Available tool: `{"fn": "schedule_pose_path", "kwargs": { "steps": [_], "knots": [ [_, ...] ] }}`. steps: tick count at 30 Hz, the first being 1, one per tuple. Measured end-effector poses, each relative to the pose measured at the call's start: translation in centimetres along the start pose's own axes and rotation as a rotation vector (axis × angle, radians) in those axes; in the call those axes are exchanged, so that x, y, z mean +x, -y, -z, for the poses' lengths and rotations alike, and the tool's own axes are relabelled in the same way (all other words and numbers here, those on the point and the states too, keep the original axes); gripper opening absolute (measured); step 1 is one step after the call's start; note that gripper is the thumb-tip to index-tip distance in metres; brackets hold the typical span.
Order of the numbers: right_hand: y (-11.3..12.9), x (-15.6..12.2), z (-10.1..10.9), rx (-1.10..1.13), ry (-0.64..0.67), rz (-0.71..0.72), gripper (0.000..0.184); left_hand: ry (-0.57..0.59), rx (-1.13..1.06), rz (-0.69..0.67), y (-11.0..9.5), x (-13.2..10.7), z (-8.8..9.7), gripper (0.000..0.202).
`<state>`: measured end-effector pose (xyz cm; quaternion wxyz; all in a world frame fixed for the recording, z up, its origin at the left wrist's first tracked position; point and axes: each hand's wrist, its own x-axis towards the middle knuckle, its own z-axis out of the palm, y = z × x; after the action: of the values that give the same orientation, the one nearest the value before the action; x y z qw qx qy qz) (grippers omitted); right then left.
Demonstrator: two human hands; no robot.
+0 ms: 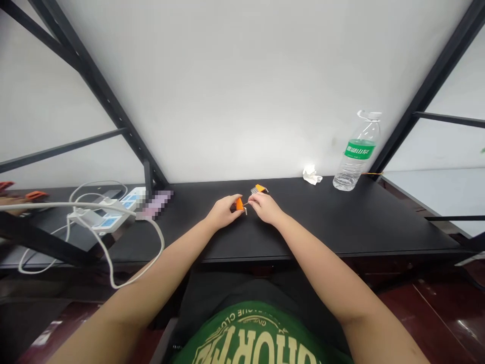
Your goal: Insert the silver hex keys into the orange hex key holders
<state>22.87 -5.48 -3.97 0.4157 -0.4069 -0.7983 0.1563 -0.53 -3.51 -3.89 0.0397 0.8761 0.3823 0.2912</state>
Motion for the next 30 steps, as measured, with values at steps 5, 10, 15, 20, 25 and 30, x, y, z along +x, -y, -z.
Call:
{"fn": "schedule_pose_path", "kwargs": {
  "steps": [5, 10, 15, 20, 25, 30],
  "knots": [
    [0.5, -0.1, 0.0, -0.057, 0.028, 0.017, 0.016, -0.001, -0.044, 0.041, 0.0, 0.0, -0.1, 0.050],
    [2.5, -0.3, -0.8, -0.130, 0.135, -0.030, 0.018, -0.001, -0.041, 0.023, -0.7, 0.2, 0.0, 0.040],
    [3.7, -0.3, -1.8, -0.108, 0.208, -0.029, 0.040, 0.025, 0.016, -0.017, -1.5, 0.5, 0.0, 0.032],
    [2.0, -0.2, -0.7, -0.103, 0.073, -0.126, 0.035, -0.004, 0.045, 0.016, -0.9, 0.3, -0.3, 0.042],
    [-1.1, -0.3, 1.8, -0.263, 0.004, -0.275, 0.010, -0.010, 0.025, 0.052, -0.4, 0.2, -0.2, 0.049],
    [-1.2, -0.2, 2.3, -0.524, 0.267, -0.291, 0.012, 0.048, 0.060, 0.064, -0.7, 0.3, 0.2, 0.048]
  ]
}}
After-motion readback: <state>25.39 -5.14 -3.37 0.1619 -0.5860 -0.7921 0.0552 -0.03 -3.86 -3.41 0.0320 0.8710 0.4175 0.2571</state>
